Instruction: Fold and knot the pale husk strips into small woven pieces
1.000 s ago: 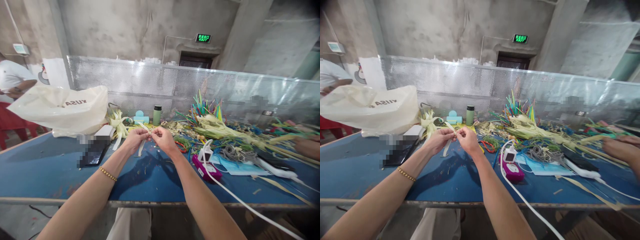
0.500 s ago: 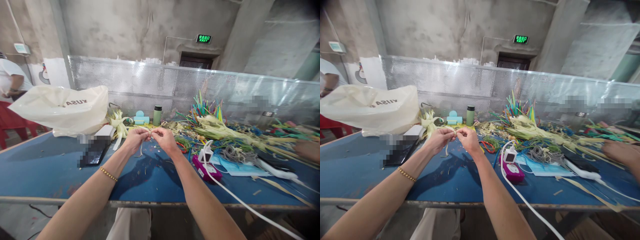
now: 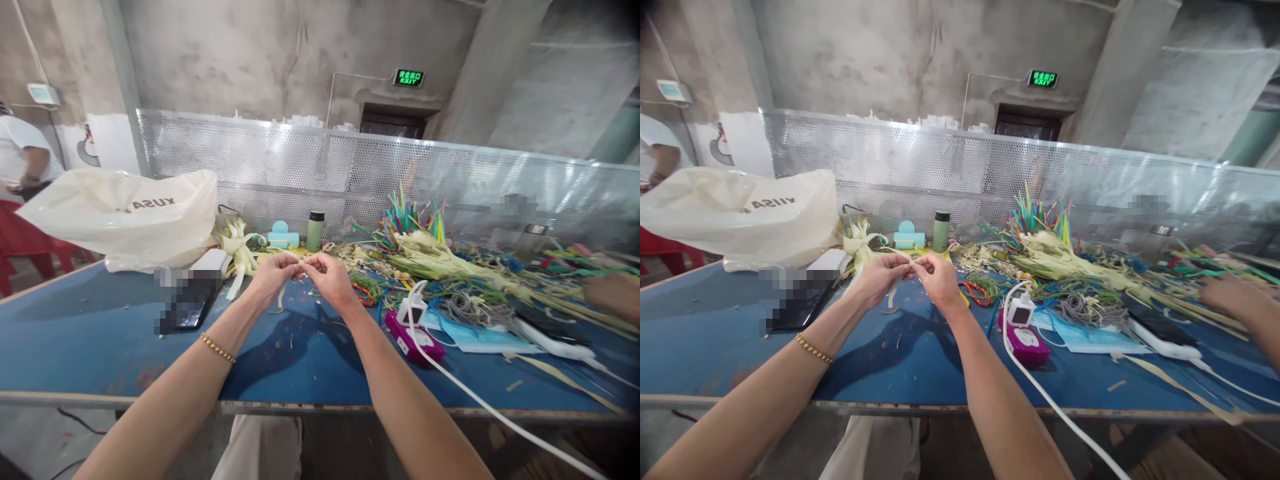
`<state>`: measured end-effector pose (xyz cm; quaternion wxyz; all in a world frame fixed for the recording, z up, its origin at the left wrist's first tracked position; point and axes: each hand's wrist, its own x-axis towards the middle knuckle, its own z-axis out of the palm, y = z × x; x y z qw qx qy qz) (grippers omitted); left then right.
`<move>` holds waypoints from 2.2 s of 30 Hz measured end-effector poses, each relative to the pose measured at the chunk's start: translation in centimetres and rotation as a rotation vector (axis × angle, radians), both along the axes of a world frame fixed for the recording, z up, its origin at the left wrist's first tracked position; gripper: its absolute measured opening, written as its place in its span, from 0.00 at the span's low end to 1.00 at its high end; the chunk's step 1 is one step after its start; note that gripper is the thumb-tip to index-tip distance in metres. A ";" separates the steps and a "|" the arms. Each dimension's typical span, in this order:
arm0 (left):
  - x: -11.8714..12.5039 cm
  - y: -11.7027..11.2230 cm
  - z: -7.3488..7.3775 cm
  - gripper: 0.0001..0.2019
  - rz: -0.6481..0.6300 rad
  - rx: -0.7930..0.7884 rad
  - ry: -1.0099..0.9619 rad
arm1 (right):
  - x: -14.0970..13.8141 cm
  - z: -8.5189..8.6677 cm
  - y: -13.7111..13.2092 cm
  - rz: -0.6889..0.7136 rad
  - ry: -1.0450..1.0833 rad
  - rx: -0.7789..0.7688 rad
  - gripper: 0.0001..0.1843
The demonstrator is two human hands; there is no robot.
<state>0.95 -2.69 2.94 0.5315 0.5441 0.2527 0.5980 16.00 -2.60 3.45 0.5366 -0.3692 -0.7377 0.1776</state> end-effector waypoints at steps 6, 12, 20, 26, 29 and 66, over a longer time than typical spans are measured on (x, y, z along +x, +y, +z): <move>0.0 -0.5 0.3 0.10 -0.080 0.003 -0.005 | 0.1 0.2 -0.3 0.011 0.035 -0.045 0.10; -0.2 -0.6 0.5 0.11 -0.028 -0.021 -0.023 | 0.4 0.4 -0.5 -0.102 -0.051 -0.004 0.18; 0.1 -0.9 0.5 0.11 -0.077 0.003 0.017 | 0.0 0.5 -0.2 -0.056 0.246 -0.136 0.15; 0.1 -1.1 0.6 0.11 -0.061 0.011 0.019 | 0.1 0.7 -0.2 -0.112 0.243 0.013 0.09; 0.1 -1.0 0.7 0.11 -0.059 0.004 -0.009 | 0.2 0.5 -0.1 -0.129 0.145 0.069 0.09; 0.2 -0.4 0.0 0.13 -0.010 0.042 0.138 | 0.5 0.6 -0.3 -0.289 0.015 0.067 0.08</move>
